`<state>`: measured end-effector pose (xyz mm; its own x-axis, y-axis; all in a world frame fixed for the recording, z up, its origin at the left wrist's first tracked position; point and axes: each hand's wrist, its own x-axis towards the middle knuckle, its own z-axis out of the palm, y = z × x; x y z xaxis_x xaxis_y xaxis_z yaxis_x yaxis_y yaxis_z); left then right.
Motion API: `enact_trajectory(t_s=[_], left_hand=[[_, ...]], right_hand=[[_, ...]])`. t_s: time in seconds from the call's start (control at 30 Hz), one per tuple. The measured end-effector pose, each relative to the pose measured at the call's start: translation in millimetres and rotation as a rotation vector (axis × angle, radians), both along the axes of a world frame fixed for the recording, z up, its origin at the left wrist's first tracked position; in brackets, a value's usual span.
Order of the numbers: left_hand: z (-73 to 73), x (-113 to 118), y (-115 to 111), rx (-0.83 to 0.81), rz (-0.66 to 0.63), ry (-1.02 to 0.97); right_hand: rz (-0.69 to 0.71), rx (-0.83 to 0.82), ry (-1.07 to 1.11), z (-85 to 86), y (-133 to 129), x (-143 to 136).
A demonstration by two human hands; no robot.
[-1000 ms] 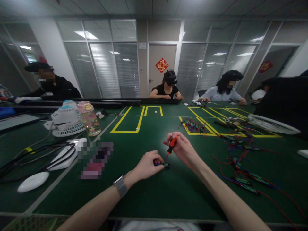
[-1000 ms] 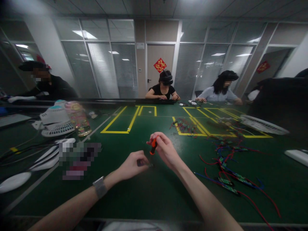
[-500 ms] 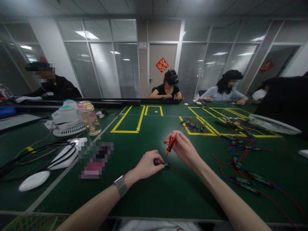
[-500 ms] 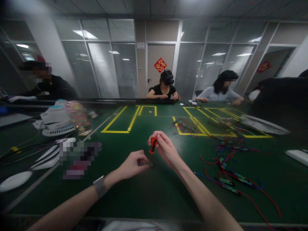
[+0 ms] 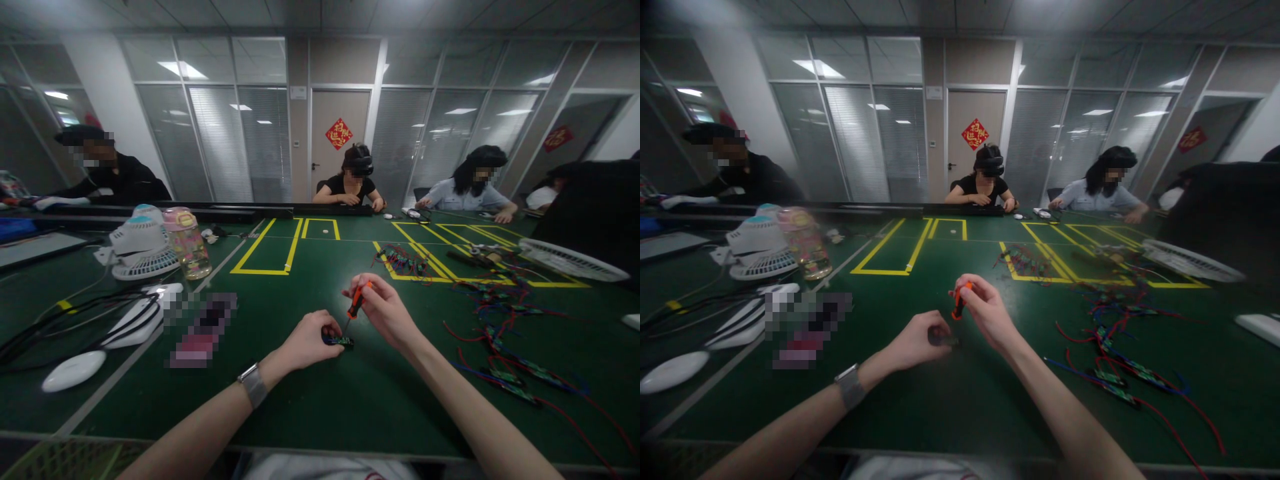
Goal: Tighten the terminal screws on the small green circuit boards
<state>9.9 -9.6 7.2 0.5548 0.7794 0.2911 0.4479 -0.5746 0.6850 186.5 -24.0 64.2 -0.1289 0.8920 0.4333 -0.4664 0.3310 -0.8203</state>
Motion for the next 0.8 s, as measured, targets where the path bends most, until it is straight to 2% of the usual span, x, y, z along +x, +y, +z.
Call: enact_trajectory(t_s=[0.2, 0.43, 0.8], left_hand=[[-0.4, 0.3, -1.5, 0.024, 0.008, 0.028], [-2.4, -1.0, -1.9, -0.007, -0.021, -0.046], [-0.3, -1.5, -2.4, -0.031, -0.036, -0.048]], right_hand=[[-0.047, -0.047, 0.003, -0.1, 0.8, 0.7], [-0.132, -0.061, -0.025, -1.9, 3.2, 2.6], [-0.024, -0.001, -0.105, -1.0, 0.5, 4.9]])
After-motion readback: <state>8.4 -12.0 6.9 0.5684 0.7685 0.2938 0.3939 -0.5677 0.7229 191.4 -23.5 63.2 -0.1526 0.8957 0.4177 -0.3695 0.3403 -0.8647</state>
